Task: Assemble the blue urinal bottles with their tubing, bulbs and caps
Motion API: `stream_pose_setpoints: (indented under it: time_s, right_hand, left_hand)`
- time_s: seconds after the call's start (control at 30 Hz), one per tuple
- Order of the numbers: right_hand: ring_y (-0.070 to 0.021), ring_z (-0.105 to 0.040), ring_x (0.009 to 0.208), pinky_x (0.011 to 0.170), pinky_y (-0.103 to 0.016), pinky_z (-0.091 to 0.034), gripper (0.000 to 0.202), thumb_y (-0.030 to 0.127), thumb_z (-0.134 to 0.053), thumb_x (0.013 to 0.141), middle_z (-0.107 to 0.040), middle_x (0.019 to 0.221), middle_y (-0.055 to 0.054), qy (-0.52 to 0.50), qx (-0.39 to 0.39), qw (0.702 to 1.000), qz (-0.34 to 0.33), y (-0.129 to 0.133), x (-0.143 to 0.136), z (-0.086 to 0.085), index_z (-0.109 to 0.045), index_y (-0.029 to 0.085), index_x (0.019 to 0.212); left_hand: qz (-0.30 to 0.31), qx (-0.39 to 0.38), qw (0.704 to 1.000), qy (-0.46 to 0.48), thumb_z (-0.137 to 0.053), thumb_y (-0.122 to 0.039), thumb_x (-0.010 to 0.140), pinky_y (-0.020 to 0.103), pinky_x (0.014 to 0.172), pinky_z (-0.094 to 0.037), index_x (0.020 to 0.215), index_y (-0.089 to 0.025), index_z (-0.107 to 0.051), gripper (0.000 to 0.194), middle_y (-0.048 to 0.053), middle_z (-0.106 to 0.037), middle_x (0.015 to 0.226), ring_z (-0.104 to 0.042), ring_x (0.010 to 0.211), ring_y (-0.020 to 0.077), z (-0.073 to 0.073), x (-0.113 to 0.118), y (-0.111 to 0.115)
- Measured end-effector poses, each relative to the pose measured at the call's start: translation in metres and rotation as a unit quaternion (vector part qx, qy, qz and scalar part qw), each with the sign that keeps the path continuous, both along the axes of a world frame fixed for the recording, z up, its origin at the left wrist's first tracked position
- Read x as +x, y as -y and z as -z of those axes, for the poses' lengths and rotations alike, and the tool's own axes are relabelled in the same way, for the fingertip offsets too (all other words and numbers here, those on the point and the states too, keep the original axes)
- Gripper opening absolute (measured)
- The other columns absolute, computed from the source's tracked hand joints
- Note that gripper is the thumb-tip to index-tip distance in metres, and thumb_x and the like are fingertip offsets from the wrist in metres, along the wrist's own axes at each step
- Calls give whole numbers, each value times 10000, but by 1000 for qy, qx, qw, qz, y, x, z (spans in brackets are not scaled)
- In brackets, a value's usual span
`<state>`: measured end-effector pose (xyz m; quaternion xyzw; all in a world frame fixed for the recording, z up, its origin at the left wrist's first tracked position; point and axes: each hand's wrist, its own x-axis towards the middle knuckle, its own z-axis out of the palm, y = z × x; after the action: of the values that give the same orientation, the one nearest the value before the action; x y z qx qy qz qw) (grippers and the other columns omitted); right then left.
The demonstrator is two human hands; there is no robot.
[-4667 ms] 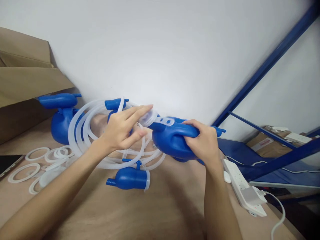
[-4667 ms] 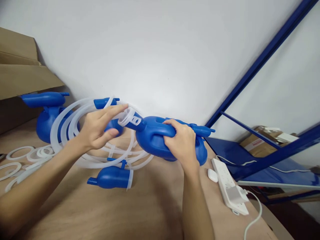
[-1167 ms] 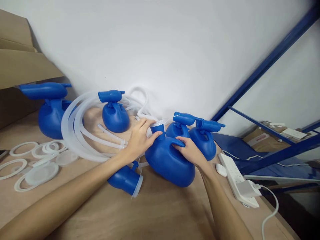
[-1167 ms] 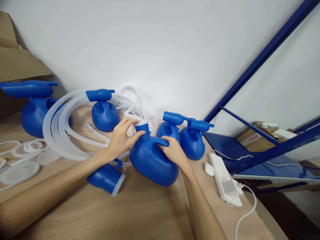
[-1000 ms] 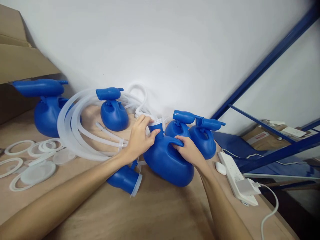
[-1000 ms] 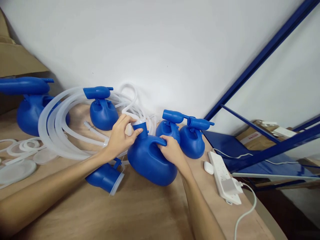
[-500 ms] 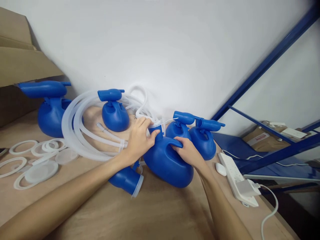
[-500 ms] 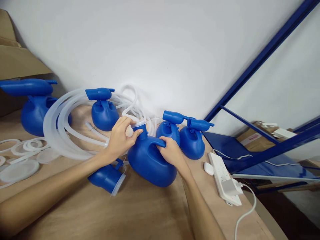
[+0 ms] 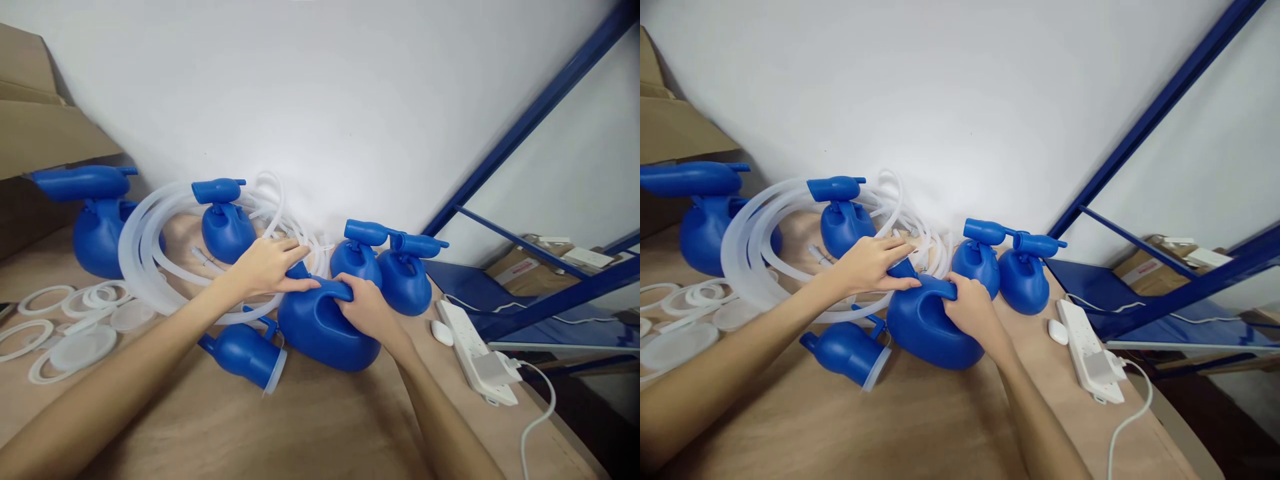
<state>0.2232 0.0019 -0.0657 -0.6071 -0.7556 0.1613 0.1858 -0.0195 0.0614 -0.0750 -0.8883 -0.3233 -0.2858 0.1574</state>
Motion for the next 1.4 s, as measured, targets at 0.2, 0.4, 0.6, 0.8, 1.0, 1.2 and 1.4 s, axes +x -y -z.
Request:
stream_pose_setpoints:
  time_s: [0.2, 0.4, 0.6, 0.8, 1.0, 1.2, 1.4]
  right_hand:
    - [-272, -756, 979, 820, -323, -457, 297, 102, -574, 855, -831, 1039, -53, 28, 27, 998, 41, 1, -2, 6, -760, 247, 1035]
    - [-291, -754, 983, 771, -325, -437, 343, 95, -566, 854, -830, 1041, -69, 73, 28, 994, 77, 4, -7, 5, -760, 245, 1094]
    - [-305, -757, 993, 777, -338, -428, 343, 106, -550, 892, -823, 1090, -98, 104, 5, 993, 59, 8, -13, -1, -760, 233, 1132]
    - [-276, -752, 968, 775, -325, -434, 348, 106, -550, 895, -824, 1095, -91, 118, 11, 992, 51, 6, -12, -1, -758, 227, 1146]
    - [-282, -753, 945, 750, -331, -424, 346, 131, -545, 911, -822, 1078, -109, 141, 6, 989, 52, 10, -17, -1, -750, 223, 1174]
    - [-269, -751, 962, 754, -319, -426, 352, 119, -555, 894, -822, 1067, -98, 136, 7, 990, 46, 12, -18, -2, -746, 224, 1170]
    - [-307, -755, 1014, 771, -345, -423, 358, 134, -547, 923, -814, 1107, -121, 152, -14, 987, 52, 12, -22, -6, -735, 218, 1216]
  left_hand:
    - [-63, 14, 998, 28, -499, -648, 998, 343, 562, -350, 895, -160, -692, 535, 98, -715, 806, -685, 671, 250, 7, 12, 7]
    - [-153, -46, 987, 14, -537, -669, 968, 346, 577, -366, 923, -153, -724, 551, 138, -749, 858, -724, 757, 305, -5, 21, 19]
    - [-71, -72, 994, 28, -358, -586, 1092, 351, 681, -468, 1243, -187, -745, 576, 117, -783, 1036, -745, 931, 295, -12, 8, 15]
    - [125, -76, 987, 61, -438, -367, 1103, 343, 916, -540, 1322, -272, -750, 392, 63, -807, 1104, -746, 1012, 219, -11, -4, 3]
    - [156, -124, 979, 36, -566, -400, 1062, 308, 859, -522, 1011, -243, -812, 296, 32, -807, 1046, -741, 970, 193, -14, -8, 7]
    - [125, -64, 989, 47, -661, -378, 993, 296, 714, -457, 877, -204, -738, 222, 8, -743, 858, -692, 799, 174, -10, -6, 9]
    - [116, 15, 993, -27, -495, -249, 1053, 330, 759, -488, 1051, -185, -734, 248, 77, -765, 1097, -718, 898, 219, -6, -4, 12]
